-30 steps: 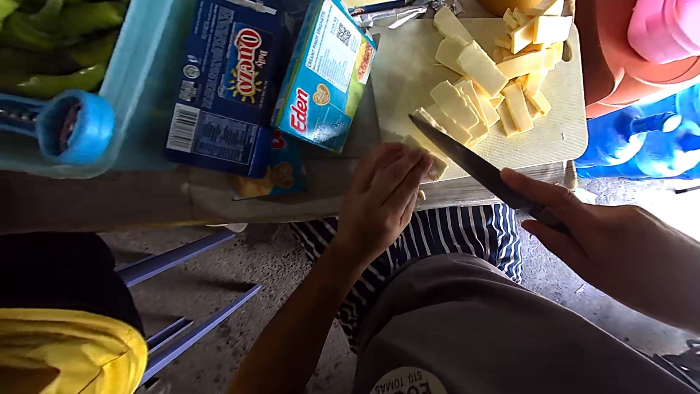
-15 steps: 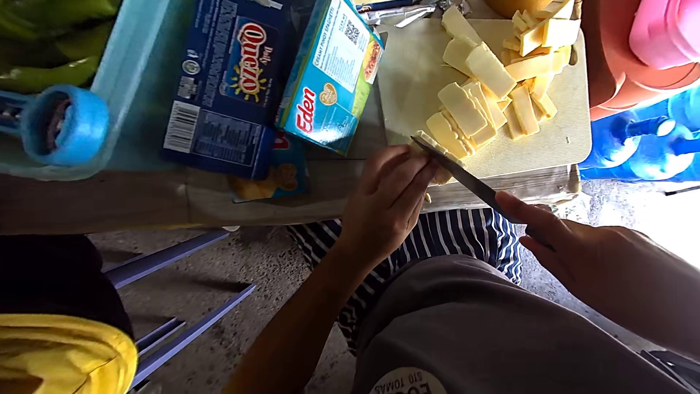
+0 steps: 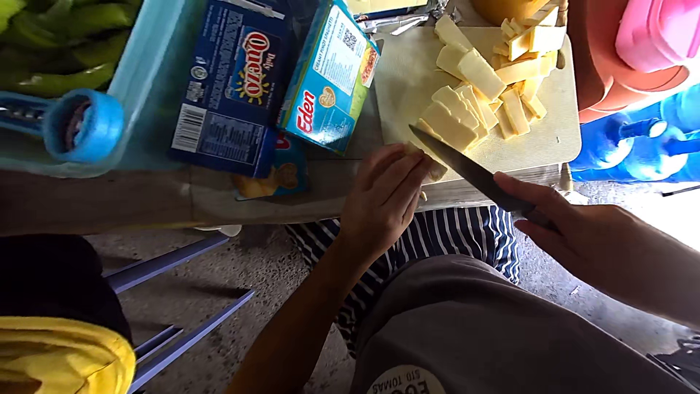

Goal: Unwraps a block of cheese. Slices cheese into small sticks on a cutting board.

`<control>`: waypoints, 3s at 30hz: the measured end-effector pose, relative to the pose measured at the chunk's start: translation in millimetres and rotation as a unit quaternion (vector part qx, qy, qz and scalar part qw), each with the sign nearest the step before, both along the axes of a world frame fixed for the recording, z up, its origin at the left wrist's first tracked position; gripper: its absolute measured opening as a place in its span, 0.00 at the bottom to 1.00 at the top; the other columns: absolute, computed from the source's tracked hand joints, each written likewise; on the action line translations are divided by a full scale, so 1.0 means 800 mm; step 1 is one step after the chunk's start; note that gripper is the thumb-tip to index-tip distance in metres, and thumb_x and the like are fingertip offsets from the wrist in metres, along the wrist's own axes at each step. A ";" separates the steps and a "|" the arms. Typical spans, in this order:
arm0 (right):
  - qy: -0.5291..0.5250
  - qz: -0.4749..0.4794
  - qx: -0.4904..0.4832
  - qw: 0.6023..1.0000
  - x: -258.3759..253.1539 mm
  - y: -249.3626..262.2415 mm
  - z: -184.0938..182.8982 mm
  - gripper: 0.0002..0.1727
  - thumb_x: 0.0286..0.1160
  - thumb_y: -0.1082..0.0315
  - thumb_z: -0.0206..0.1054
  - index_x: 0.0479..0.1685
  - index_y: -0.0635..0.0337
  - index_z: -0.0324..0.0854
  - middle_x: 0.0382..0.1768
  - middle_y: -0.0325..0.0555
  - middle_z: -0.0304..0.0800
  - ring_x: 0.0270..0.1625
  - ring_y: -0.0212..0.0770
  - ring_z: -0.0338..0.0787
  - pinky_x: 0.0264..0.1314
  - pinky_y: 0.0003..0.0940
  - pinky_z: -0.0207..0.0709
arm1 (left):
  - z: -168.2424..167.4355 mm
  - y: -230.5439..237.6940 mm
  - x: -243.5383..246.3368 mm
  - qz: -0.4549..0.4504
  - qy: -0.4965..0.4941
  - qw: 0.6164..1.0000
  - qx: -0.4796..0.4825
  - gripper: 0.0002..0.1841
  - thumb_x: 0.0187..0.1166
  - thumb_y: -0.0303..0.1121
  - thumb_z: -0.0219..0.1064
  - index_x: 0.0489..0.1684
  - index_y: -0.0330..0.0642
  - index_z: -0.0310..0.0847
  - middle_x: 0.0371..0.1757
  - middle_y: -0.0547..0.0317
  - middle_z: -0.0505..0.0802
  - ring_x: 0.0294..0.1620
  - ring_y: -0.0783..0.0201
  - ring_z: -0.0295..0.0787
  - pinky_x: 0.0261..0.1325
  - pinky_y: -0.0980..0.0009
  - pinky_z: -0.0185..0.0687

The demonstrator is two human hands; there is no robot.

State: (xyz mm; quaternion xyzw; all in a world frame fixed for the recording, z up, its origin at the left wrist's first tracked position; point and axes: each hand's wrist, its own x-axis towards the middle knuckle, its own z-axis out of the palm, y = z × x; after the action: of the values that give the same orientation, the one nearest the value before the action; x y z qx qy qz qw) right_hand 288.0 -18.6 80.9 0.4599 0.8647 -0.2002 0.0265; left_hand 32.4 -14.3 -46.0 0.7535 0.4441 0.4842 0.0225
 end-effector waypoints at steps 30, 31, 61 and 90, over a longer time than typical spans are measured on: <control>-0.066 0.048 0.026 0.996 -0.009 -0.006 -0.022 0.33 0.82 0.67 0.53 0.90 0.41 0.64 0.14 0.40 0.69 0.11 0.44 0.74 0.10 0.37 0.64 | 0.000 0.000 -0.001 -0.005 -0.013 1.000 0.003 0.06 0.75 0.23 0.71 0.44 0.33 0.93 0.48 0.47 0.94 0.63 0.51 0.86 0.73 0.68 0.75; -0.053 0.036 -0.003 0.998 -0.007 -0.003 -0.021 0.33 0.84 0.65 0.53 0.91 0.40 0.63 0.14 0.39 0.70 0.12 0.42 0.74 0.12 0.36 0.66 | 0.000 0.000 0.000 -0.003 -0.011 1.000 0.003 0.06 0.75 0.23 0.71 0.44 0.33 0.93 0.48 0.47 0.94 0.62 0.51 0.86 0.72 0.68 0.75; 0.012 -0.035 0.156 0.987 0.024 0.032 -0.015 0.25 0.91 0.60 0.50 0.83 0.35 0.75 0.35 0.53 0.77 0.22 0.52 0.79 0.17 0.47 0.68 | 0.022 0.006 0.002 0.068 -0.049 0.993 -0.083 0.16 0.81 0.38 0.68 0.50 0.32 0.89 0.55 0.40 0.90 0.60 0.50 0.83 0.67 0.63 0.74; 0.071 -0.108 0.338 0.932 0.069 0.005 -0.067 0.29 0.81 0.75 0.56 0.75 0.33 0.83 0.45 0.60 0.79 0.31 0.56 0.82 0.24 0.43 0.66 | 0.108 0.070 0.084 -0.001 -0.379 0.859 -0.343 0.17 0.78 0.28 0.71 0.56 0.40 0.67 0.44 0.62 0.91 0.47 0.75 0.90 0.57 0.75 0.84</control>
State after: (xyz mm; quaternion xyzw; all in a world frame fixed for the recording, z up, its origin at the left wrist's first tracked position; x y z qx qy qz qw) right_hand 343.6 -15.0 27.5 0.5168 0.8261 0.0698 -0.2135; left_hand 99.4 41.6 40.7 0.4562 0.5388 0.5494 0.4470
